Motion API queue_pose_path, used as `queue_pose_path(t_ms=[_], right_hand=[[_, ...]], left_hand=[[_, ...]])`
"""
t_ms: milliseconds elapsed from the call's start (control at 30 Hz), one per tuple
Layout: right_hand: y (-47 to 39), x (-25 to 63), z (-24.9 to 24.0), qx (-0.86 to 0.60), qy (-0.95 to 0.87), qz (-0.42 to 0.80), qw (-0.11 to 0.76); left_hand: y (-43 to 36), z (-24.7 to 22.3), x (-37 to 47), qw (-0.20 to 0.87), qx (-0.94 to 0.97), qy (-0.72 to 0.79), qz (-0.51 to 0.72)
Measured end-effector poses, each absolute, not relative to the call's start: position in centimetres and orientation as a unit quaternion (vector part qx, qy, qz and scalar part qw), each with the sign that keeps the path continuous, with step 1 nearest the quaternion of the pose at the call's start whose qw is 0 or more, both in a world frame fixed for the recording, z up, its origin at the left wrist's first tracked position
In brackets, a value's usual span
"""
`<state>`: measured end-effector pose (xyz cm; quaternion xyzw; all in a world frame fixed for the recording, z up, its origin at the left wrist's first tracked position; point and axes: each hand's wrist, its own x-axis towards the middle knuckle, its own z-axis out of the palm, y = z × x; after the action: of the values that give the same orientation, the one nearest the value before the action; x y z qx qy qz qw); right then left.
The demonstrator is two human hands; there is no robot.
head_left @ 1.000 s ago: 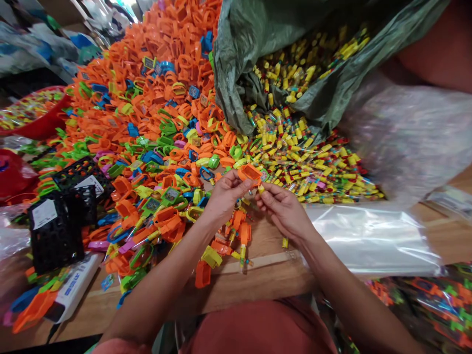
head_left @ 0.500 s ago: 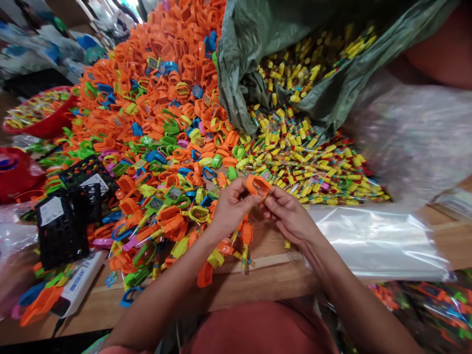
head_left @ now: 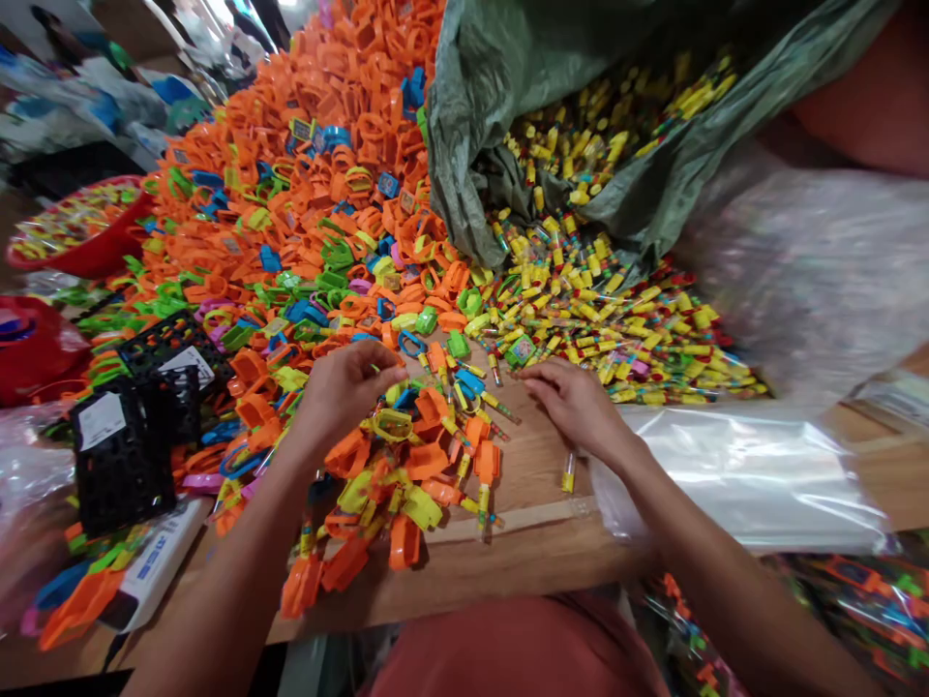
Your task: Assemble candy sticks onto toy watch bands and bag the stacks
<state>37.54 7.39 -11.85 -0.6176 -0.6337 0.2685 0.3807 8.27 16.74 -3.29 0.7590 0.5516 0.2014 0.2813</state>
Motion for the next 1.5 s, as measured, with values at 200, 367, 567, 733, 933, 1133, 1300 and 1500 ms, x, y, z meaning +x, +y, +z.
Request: queue_pose_path(t_ms=[200,367,567,733,933,1133,1300,1500], right_hand=[[11.8,34.3,-11.5,-0.651,-0.722,0.175,0.156],[11.9,32.2,-11.5,-0.69,-0.715,0.097,0.062],[10.9,33.9,-12.2,-0.666,-0.701,0.15,0.207],[9.4,34.7,-12.4,-0.611,-0.668,0.227,0.359],[8.6,34.4,-13.2,-0.575,-0.526,0.43,0.456],[8.5,34.0,-13.0,-0.564,-0.504,0.418,0.503],[8.2,34.0,-12.5,-0.55,-0.471,0.442,0.529],[8.2,33.2,-12.6,-0.545,-0.413,0.485,0.546]], left_hand=[[23.1,-6.6,11.7,0.113,0.842,0.527,-0.018],[24.7,-8.8,13.2,0.076,0.846,0.525,-0.042],[23.7,-7.5,12.1,0.081,0.858,0.507,-0.021],[21.8,-5.9,10.3,0.117,0.88,0.459,-0.047],[22.5,-5.7,13.2,0.132,0.893,0.431,0.016],[24.4,-8.6,18.1,0.144,0.905,0.398,0.046],[23.4,-8.4,17.6,0.16,0.907,0.381,0.077],[18.6,-7.1,16.7,0.244,0.888,0.354,0.164]])
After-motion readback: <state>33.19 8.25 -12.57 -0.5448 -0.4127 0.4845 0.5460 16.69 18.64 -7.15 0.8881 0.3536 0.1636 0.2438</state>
